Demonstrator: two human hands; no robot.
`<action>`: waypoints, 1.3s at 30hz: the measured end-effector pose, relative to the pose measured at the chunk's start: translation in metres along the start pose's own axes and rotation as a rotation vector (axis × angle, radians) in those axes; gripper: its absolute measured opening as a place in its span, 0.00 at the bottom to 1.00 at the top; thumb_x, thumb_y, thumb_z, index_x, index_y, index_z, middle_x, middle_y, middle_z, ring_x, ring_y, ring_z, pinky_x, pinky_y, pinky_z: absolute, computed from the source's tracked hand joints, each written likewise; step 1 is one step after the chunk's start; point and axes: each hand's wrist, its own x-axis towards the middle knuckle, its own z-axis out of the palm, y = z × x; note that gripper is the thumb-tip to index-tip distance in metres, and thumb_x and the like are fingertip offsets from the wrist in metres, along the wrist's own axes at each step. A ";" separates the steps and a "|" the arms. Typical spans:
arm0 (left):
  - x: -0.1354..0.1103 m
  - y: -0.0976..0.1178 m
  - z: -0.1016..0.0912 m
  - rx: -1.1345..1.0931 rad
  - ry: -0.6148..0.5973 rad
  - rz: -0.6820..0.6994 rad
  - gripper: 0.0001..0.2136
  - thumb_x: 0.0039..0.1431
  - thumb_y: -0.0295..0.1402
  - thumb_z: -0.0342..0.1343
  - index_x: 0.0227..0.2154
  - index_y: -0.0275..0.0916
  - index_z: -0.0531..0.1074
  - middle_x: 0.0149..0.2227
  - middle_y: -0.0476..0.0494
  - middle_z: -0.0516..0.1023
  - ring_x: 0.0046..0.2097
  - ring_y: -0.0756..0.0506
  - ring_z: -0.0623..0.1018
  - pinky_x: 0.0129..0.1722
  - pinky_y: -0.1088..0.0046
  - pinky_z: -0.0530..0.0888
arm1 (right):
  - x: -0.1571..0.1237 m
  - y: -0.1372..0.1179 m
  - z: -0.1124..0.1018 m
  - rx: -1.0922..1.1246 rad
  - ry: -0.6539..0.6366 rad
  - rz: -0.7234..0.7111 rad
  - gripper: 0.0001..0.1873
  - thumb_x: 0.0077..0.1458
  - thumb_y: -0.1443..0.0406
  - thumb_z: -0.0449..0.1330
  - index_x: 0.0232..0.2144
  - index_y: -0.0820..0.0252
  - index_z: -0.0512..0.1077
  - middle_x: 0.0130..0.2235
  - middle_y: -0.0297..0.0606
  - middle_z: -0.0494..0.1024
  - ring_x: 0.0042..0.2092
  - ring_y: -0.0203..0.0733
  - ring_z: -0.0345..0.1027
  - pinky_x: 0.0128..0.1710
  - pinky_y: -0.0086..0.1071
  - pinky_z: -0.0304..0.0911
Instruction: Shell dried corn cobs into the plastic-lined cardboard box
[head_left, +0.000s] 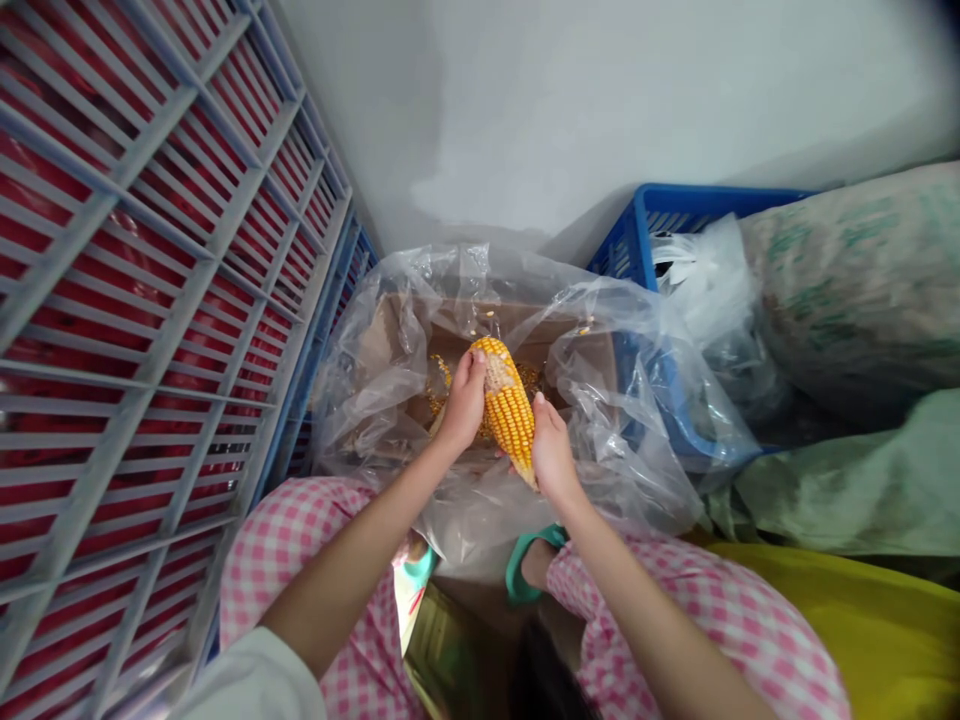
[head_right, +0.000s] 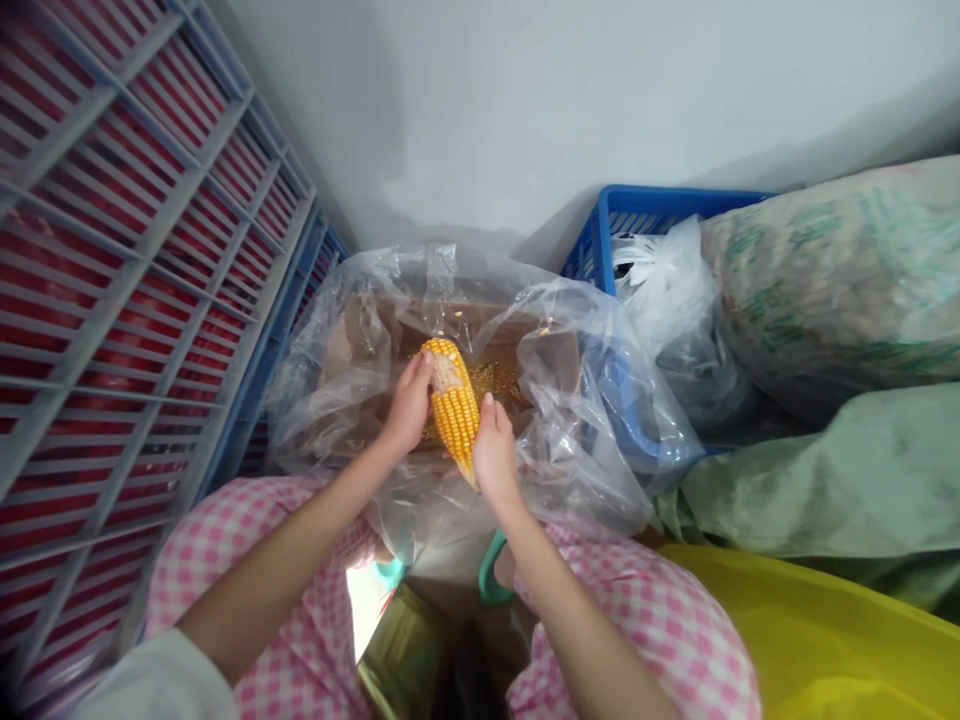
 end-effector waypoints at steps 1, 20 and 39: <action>0.002 0.002 -0.001 -0.043 -0.025 -0.034 0.14 0.57 0.40 0.42 0.39 0.38 0.67 0.40 0.45 0.73 0.43 0.48 0.72 0.41 0.74 0.68 | 0.001 -0.001 -0.001 -0.002 -0.002 -0.010 0.17 0.52 0.50 0.45 0.31 0.56 0.60 0.21 0.32 0.69 0.20 0.37 0.64 0.14 0.27 0.53; 0.009 0.010 -0.006 -0.136 -0.070 -0.183 0.18 0.52 0.48 0.47 0.31 0.38 0.69 0.30 0.46 0.73 0.35 0.47 0.72 0.36 0.73 0.67 | 0.009 0.005 -0.008 -0.229 0.138 -0.349 0.20 0.52 0.48 0.45 0.24 0.58 0.60 0.21 0.31 0.64 0.25 0.36 0.59 0.24 0.31 0.55; 0.003 0.012 -0.004 -0.246 -0.108 -0.122 0.12 0.48 0.39 0.56 0.34 0.39 0.70 0.36 0.48 0.74 0.41 0.48 0.72 0.41 0.75 0.66 | 0.009 0.006 -0.008 -0.303 0.166 -0.410 0.22 0.54 0.48 0.40 0.24 0.58 0.62 0.21 0.31 0.63 0.25 0.37 0.55 0.27 0.31 0.50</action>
